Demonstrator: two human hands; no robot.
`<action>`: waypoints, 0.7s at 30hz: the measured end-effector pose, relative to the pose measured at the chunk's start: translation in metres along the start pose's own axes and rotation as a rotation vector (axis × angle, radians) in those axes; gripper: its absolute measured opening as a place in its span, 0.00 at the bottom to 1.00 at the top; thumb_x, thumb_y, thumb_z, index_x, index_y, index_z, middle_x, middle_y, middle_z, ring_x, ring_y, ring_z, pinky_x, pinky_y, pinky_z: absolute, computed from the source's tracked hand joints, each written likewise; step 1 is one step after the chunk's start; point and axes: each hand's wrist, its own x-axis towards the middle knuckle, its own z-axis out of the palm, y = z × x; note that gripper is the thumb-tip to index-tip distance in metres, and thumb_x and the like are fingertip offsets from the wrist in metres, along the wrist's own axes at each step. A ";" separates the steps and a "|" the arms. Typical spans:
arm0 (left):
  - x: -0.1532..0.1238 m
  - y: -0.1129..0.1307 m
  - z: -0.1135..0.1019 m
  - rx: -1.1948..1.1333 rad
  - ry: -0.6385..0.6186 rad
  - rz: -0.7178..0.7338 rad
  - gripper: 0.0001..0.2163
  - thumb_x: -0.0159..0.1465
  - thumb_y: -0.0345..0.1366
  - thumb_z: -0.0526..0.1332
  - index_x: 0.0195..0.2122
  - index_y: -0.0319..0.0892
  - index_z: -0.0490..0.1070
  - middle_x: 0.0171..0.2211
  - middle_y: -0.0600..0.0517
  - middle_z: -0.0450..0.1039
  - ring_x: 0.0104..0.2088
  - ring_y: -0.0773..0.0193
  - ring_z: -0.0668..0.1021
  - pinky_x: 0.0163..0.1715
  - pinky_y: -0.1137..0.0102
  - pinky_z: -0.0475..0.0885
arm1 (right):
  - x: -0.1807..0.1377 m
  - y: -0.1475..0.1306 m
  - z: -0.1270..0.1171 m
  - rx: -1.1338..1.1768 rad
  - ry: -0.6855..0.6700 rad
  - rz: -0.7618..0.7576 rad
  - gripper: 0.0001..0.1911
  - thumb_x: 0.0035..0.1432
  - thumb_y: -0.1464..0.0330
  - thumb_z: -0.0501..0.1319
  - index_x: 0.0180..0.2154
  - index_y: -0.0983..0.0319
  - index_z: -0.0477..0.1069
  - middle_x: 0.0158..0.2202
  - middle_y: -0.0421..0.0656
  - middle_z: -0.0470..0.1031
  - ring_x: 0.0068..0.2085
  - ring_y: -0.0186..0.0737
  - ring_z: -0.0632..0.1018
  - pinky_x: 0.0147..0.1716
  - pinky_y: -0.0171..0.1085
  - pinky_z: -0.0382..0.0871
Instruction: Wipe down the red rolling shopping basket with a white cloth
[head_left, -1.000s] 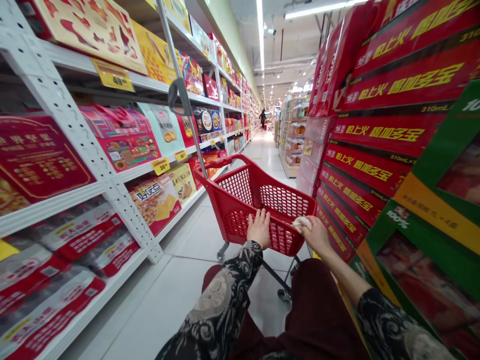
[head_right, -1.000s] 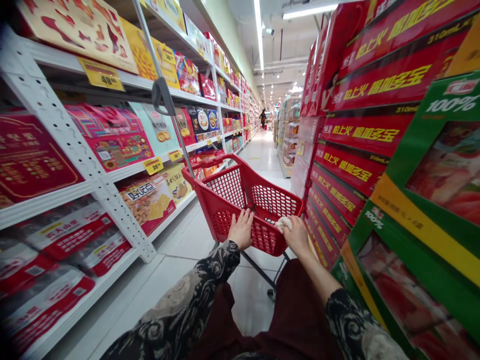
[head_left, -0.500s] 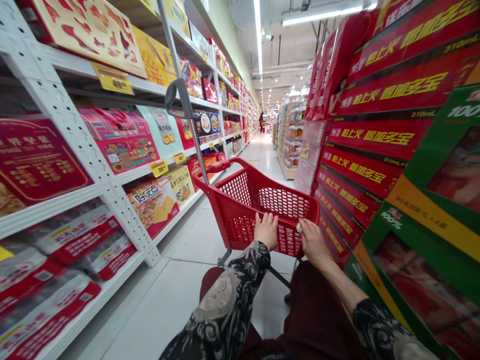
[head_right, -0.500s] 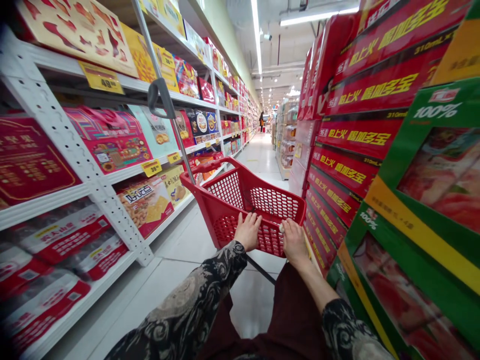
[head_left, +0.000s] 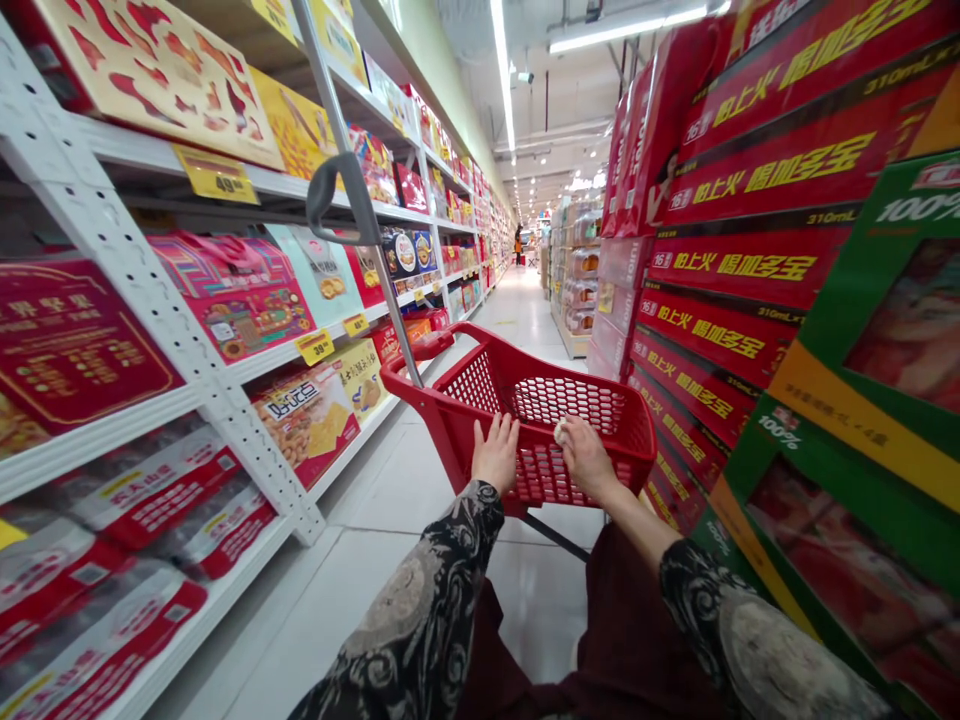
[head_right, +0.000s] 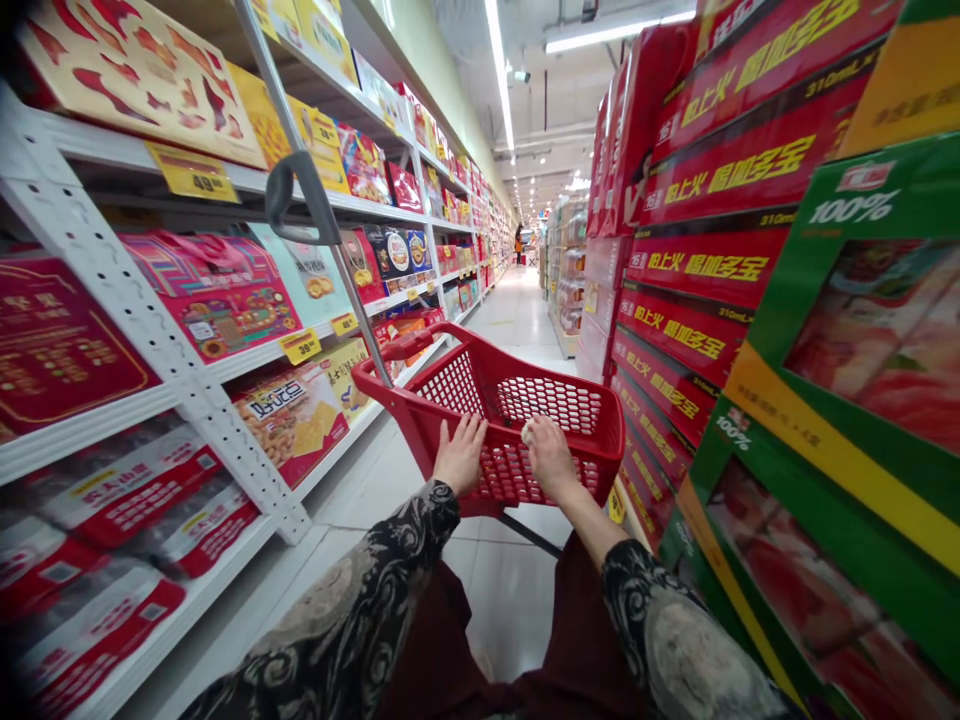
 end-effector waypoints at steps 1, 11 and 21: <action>0.000 -0.002 -0.001 0.002 0.002 0.014 0.28 0.58 0.30 0.48 0.62 0.38 0.49 0.64 0.44 0.48 0.63 0.54 0.50 0.59 0.45 0.41 | -0.003 0.003 -0.005 -0.031 -0.017 -0.005 0.16 0.57 0.72 0.47 0.46 0.64 0.65 0.50 0.52 0.68 0.52 0.46 0.66 0.51 0.48 0.60; -0.003 -0.033 -0.009 0.045 0.027 -0.124 0.30 0.56 0.31 0.51 0.62 0.35 0.50 0.64 0.43 0.47 0.64 0.51 0.48 0.59 0.45 0.40 | -0.060 0.061 -0.046 -0.349 0.111 0.218 0.21 0.55 0.73 0.49 0.50 0.65 0.65 0.51 0.54 0.67 0.54 0.51 0.64 0.51 0.51 0.58; 0.006 -0.001 -0.021 -0.125 0.125 -0.109 0.27 0.58 0.33 0.52 0.60 0.37 0.53 0.63 0.42 0.51 0.63 0.54 0.53 0.59 0.47 0.44 | 0.001 -0.006 0.013 0.082 0.081 0.105 0.29 0.56 0.72 0.49 0.60 0.66 0.51 0.56 0.53 0.62 0.57 0.45 0.63 0.54 0.47 0.61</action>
